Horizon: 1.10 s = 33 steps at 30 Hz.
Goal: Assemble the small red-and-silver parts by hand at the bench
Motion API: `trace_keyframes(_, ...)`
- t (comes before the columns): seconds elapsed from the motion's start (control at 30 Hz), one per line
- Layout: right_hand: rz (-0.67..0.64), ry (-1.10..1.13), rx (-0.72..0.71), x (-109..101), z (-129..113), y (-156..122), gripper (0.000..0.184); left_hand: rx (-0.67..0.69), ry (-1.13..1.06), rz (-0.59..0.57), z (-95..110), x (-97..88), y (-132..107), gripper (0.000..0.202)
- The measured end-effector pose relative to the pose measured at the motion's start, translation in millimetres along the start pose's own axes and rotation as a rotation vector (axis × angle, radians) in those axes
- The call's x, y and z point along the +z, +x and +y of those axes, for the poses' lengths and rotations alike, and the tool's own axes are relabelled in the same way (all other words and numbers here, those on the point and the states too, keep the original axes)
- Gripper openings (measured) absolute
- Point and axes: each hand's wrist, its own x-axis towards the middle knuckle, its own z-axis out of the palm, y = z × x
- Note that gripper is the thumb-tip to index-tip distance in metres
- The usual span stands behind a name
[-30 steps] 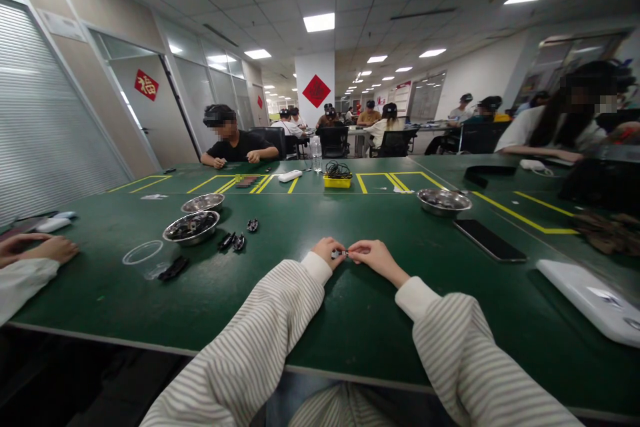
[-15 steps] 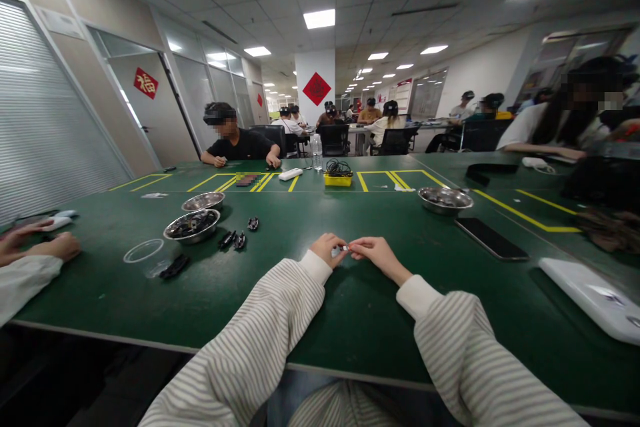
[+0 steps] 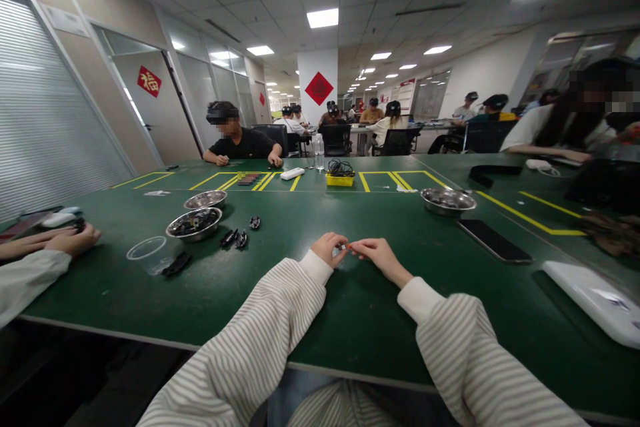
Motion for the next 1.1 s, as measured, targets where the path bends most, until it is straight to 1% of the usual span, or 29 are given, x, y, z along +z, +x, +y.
trace_keyframes(0.2, -0.059, 0.017, -0.007, 2, -2, -1, 0.028, -0.005, 0.034, 0.008, 0, 1.7, -1, 0.016)
trace_keyframes(0.27, -0.086, 0.026, 0.002, 3, -3, -2, 0.03, -0.018, 0.082, 0.021, -4, 2.8, 0, 0.016)
trace_keyframes(0.33, -0.102, 0.026, 0.023, 3, -2, -2, 0.034, -0.06, 0.163, 0.011, -11, 0.9, 2, 0.016)
trace_keyframes(0.43, -0.11, 0.01, 0.047, 2, 2, 0, 0.036, -0.201, 0.313, -0.048, -31, -10.6, 5, 0.018)
trace_keyframes(0.63, -0.116, -0.058, 0.069, -1, 8, 2, 0.031, -0.586, 0.571, -0.17, -83, -50.9, 0, 0.021)
trace_keyframes(0.73, -0.13, -0.087, 0.07, 0, 7, 2, 0.029, -0.713, 0.643, -0.268, -102, -64.6, -4, 0.024)
trace_keyframes(0.8, -0.131, -0.096, 0.069, 0, 7, 2, 0.029, -0.75, 0.664, -0.34, -108, -68.7, -5, 0.024)
trace_keyframes(0.87, -0.136, -0.098, 0.068, 0, 7, 2, 0.029, -0.767, 0.673, -0.375, -110, -69.7, -5, 0.024)
trace_keyframes(1.0, -0.146, -0.091, 0.066, 0, 5, 1, 0.03, -0.799, 0.677, -0.37, -108, -69.8, -6, 0.025)
trace_keyframes(1.1, -0.152, -0.096, 0.062, 0, 4, 1, 0.03, -0.873, 0.682, -0.354, -107, -74.0, -8, 0.027)
